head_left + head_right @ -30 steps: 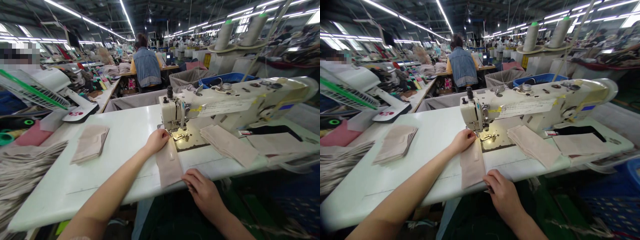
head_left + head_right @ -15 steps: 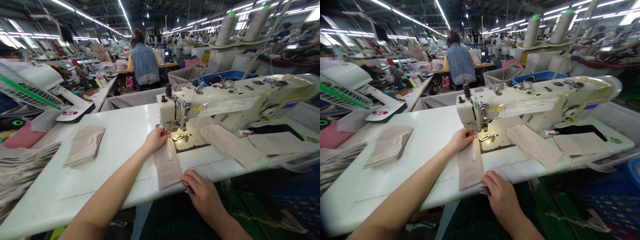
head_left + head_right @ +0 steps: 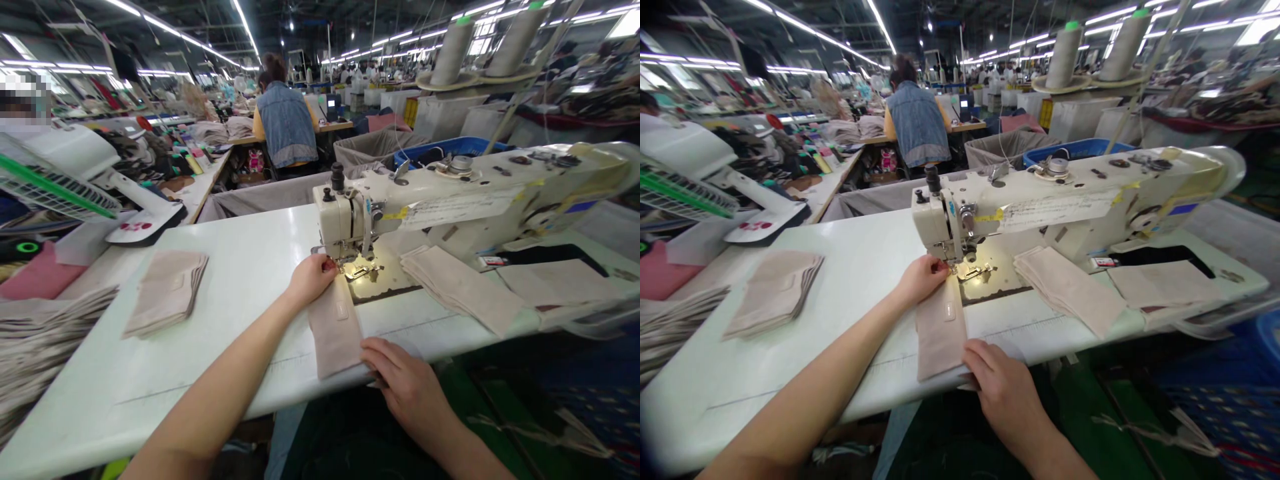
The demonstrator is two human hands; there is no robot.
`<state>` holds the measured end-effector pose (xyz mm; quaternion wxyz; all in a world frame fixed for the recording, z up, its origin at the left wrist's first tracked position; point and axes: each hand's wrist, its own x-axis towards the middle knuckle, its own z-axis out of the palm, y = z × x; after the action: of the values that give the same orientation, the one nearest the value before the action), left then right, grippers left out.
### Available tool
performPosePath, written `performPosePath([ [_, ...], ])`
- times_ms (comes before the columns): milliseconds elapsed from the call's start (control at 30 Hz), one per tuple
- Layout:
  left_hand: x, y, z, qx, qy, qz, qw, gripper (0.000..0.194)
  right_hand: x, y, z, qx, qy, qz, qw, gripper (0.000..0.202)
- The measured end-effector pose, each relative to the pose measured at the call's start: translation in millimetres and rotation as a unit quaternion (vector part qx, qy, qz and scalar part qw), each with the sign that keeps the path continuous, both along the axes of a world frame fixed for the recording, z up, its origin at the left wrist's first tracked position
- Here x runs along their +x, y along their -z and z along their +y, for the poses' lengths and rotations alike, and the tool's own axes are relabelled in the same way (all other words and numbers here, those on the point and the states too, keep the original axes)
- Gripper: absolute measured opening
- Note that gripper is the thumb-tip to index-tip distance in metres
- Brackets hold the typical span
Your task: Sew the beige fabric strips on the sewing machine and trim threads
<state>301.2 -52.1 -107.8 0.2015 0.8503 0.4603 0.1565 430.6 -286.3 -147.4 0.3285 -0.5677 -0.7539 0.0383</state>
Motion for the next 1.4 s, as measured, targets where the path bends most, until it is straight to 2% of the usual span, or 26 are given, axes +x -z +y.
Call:
performPosePath([
  [233, 0, 0.6, 4, 0.018, -0.003, 0.019, 1.0, 0.015, 1, -8.6, 5, -0.022, -0.003, -0.008, 1.0, 0.044],
  [333, -4, -6.8, -4, 0.13, -0.016, 0.064, 0.989, 0.015, 1, -9.4, 3, -0.018, -0.005, -0.014, 1.0, 0.047],
  [400, -10, -15.2, -21, 0.207, -0.018, 0.102, 0.973, 0.017, 3, -8.8, 1, -0.014, -0.006, -0.018, 1.0, 0.048],
  [467, -18, -22.3, -48, 0.215, 0.047, 0.112, 0.969, 0.017, 4, -8.0, -1, -0.015, -0.011, -0.019, 1.0, 0.048],
  [533, -30, -23.7, -81, 0.158, 0.205, 0.083, 0.962, 0.019, 6, -7.4, -3, -0.019, -0.019, -0.013, 1.0, 0.048],
  [567, -37, -21.7, -96, 0.127, 0.293, 0.07, 0.945, 0.019, 7, -7.1, -3, -0.021, -0.022, -0.009, 1.0, 0.049],
  [600, -44, -18.2, -110, 0.115, 0.34, 0.062, 0.931, 0.018, 7, -6.9, -3, -0.022, -0.023, -0.006, 0.999, 0.05],
  [700, -62, -3.5, -134, 0.158, 0.357, 0.046, 0.92, 0.026, 9, -7.0, -1, -0.025, -0.029, -0.007, 0.999, 0.049],
  [833, -70, 5.5, -132, 0.19, 0.37, 0.04, 0.908, 0.033, 10, -9.4, 3, -0.034, -0.033, -0.01, 0.999, 0.048],
  [1100, -64, -5.6, -122, 0.196, 0.373, 0.032, 0.907, 0.032, 11, -12.1, 15, -0.056, -0.034, -0.012, 0.998, 0.053],
  [1400, -61, -5.0, -104, 0.201, 0.364, 0.057, 0.908, 0.028, 14, -13.4, 35, -0.069, -0.037, -0.017, 0.997, 0.049],
])
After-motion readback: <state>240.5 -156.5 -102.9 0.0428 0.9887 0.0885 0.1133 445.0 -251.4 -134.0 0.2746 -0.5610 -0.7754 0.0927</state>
